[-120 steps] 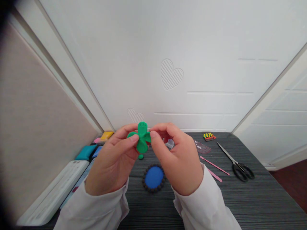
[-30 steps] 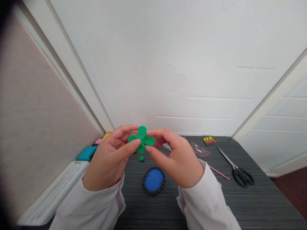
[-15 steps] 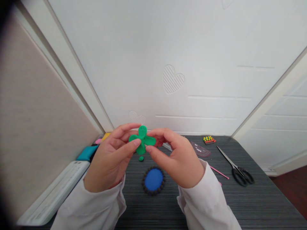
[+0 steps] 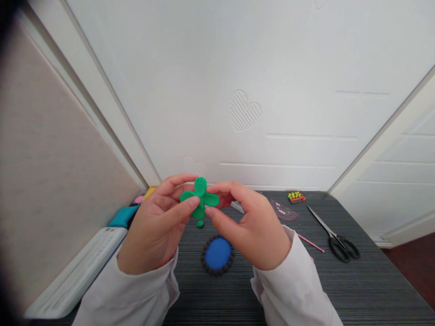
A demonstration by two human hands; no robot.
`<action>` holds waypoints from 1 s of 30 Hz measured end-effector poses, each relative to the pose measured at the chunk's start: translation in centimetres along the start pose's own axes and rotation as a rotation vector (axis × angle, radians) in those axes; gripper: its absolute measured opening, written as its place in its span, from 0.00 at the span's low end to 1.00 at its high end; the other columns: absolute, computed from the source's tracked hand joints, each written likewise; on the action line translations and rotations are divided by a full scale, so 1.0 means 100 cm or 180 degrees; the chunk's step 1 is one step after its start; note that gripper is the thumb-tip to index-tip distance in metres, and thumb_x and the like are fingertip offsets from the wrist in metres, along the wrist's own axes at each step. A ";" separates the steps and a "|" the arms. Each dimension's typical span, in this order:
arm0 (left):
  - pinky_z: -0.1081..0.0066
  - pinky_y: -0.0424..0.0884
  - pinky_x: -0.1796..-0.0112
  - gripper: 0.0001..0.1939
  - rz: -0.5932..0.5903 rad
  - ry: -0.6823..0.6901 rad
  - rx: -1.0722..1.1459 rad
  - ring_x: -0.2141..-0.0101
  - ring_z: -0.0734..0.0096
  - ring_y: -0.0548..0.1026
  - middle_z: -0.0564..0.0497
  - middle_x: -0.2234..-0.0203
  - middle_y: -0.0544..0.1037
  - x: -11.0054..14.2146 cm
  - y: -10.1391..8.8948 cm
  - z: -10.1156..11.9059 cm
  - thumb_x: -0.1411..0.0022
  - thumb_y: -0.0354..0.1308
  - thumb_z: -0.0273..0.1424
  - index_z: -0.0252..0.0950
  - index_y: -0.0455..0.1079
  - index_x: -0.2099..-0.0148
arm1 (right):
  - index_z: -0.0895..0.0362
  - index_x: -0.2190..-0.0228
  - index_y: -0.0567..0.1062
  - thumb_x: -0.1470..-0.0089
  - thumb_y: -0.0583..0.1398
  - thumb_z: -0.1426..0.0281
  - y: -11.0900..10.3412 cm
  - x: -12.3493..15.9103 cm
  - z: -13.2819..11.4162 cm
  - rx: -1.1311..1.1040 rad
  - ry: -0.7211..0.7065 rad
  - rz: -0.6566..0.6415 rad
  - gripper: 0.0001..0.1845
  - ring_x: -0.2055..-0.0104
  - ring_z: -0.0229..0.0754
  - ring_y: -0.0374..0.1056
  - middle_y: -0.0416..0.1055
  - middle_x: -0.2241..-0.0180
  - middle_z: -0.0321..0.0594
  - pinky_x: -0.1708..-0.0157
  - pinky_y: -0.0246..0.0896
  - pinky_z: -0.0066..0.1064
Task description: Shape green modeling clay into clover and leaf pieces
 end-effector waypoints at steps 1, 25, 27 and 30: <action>0.79 0.66 0.69 0.14 0.0012 0.0020 0.0000 0.68 0.78 0.71 0.54 0.69 0.73 0.000 0.000 0.000 0.50 0.56 0.24 0.40 0.64 0.59 | 0.52 0.61 0.65 0.52 0.57 0.72 0.000 0.000 -0.001 0.0004 0.0002 0.0015 0.14 0.61 0.38 0.62 0.67 0.63 0.37 0.60 0.59 0.34; 0.77 0.67 0.65 0.15 0.0252 0.0301 -0.0202 0.64 0.74 0.71 0.52 0.68 0.73 0.003 0.002 0.004 0.51 0.56 0.23 0.38 0.65 0.58 | 0.54 0.66 0.67 0.52 0.56 0.69 -0.003 0.000 0.008 -0.0172 0.0459 0.0391 0.08 0.66 0.38 0.63 0.68 0.69 0.37 0.65 0.60 0.33; 0.78 0.67 0.65 0.16 0.0301 0.0358 -0.0317 0.65 0.75 0.71 0.52 0.68 0.73 0.004 0.002 0.006 0.51 0.56 0.23 0.38 0.64 0.58 | 0.55 0.66 0.68 0.53 0.56 0.69 -0.004 0.000 0.006 -0.0084 0.0432 0.0392 0.08 0.67 0.38 0.63 0.68 0.69 0.37 0.66 0.59 0.33; 0.78 0.67 0.65 0.16 0.0299 0.0381 -0.0412 0.66 0.76 0.71 0.52 0.68 0.73 0.005 0.003 0.007 0.51 0.57 0.23 0.38 0.64 0.58 | 0.55 0.68 0.69 0.54 0.57 0.70 -0.005 0.000 0.005 0.0099 0.0422 0.0382 0.07 0.67 0.38 0.63 0.69 0.69 0.37 0.66 0.59 0.32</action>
Point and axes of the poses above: each hand's wrist, its own x-axis away from the middle knuckle, its own y-axis out of the palm, z = x × y, the point moved 7 cm from there along -x, towards the middle knuckle
